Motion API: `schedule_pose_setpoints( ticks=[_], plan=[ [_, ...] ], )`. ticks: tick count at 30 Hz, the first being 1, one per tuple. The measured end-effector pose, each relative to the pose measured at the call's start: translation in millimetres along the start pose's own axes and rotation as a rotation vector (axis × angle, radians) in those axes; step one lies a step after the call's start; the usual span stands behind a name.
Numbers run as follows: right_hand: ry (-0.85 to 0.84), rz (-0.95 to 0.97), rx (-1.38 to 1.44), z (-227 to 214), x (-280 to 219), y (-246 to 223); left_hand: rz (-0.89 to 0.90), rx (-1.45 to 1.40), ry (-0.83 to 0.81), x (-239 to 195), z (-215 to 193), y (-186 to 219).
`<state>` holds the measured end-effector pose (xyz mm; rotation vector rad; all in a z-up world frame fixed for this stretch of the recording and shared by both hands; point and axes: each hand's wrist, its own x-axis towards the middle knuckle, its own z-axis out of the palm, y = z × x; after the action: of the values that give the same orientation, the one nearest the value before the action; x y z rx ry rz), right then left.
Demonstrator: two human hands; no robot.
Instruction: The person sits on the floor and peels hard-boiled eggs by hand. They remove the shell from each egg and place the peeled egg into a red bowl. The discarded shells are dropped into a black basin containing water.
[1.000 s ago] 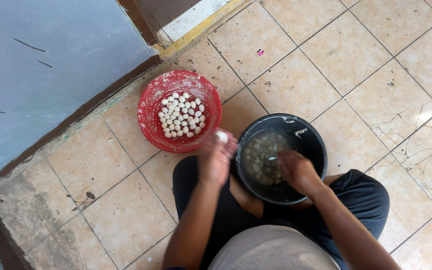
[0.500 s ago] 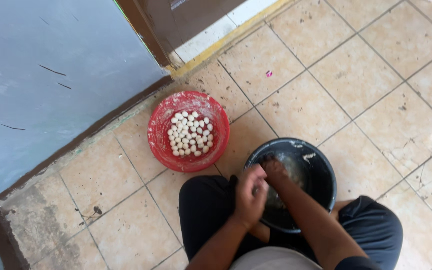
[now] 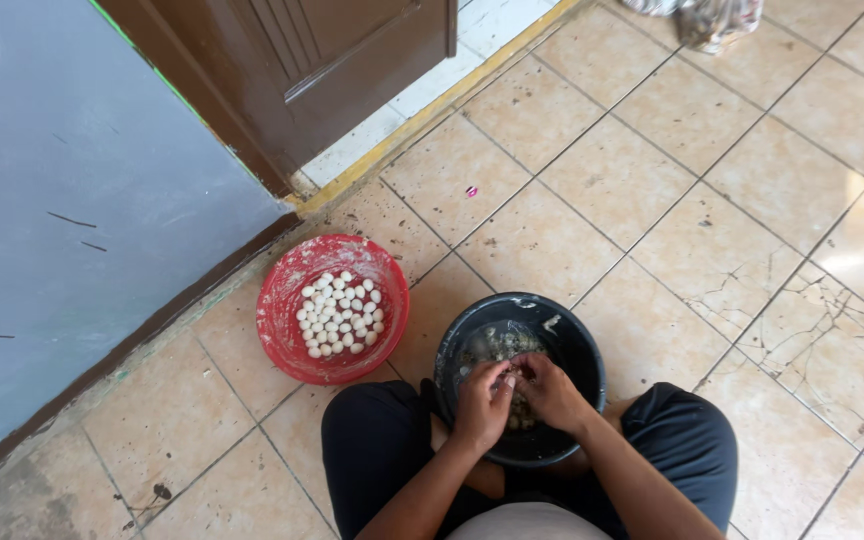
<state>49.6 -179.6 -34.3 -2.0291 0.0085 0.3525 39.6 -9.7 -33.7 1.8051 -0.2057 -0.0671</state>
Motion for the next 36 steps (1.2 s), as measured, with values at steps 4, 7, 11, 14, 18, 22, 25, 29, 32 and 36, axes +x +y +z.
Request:
schedule_pose_setpoints(
  ticks=[4, 7, 11, 14, 18, 22, 25, 29, 32, 36],
  plan=[
    [0.050, -0.083, 0.308, -5.6, -20.5, -13.8, -0.131, -0.177, -0.010, -0.3, 12.4, 4.2],
    [0.279, -0.262, -0.018, 8.8, -20.2, 1.7, -0.110, 0.033, 0.050, -5.6, 5.1, 6.9],
    [-0.495, 0.074, -0.903, 53.1, -5.9, 47.2, -0.016, 0.104, 0.146, -9.8, -2.4, 13.2],
    [-0.306, -0.018, -0.724, 77.0, 11.4, 86.1, 0.009, 0.106, 0.126, -24.6, -10.0, 19.8],
    [-0.505, -0.412, -0.591, 86.4, 8.1, 111.6, 0.029, 0.067, 0.124, -35.9, -16.8, 24.2],
    [-0.480, -0.174, -0.481, 71.8, 7.1, 89.7, 0.032, 0.068, 0.173, -36.1, -20.2, 16.0],
    [-0.545, -0.152, -0.365, 63.9, -9.2, 62.9, 0.286, 0.190, 0.246, -42.4, -16.1, 2.4],
    [-0.609, 0.125, -0.012, 45.2, -9.5, 34.5, 0.547, 0.353, 0.261, -45.1, -11.1, -12.1],
    [-0.505, 0.071, -0.193, 38.5, -6.9, 34.7, 0.622, 0.341, 0.249, -41.2, -5.9, -22.4],
    [-0.034, -0.063, -0.185, 44.2, 12.3, 61.6, 0.548, 0.308, 0.224, -43.9, -3.1, -32.6]
  ],
)
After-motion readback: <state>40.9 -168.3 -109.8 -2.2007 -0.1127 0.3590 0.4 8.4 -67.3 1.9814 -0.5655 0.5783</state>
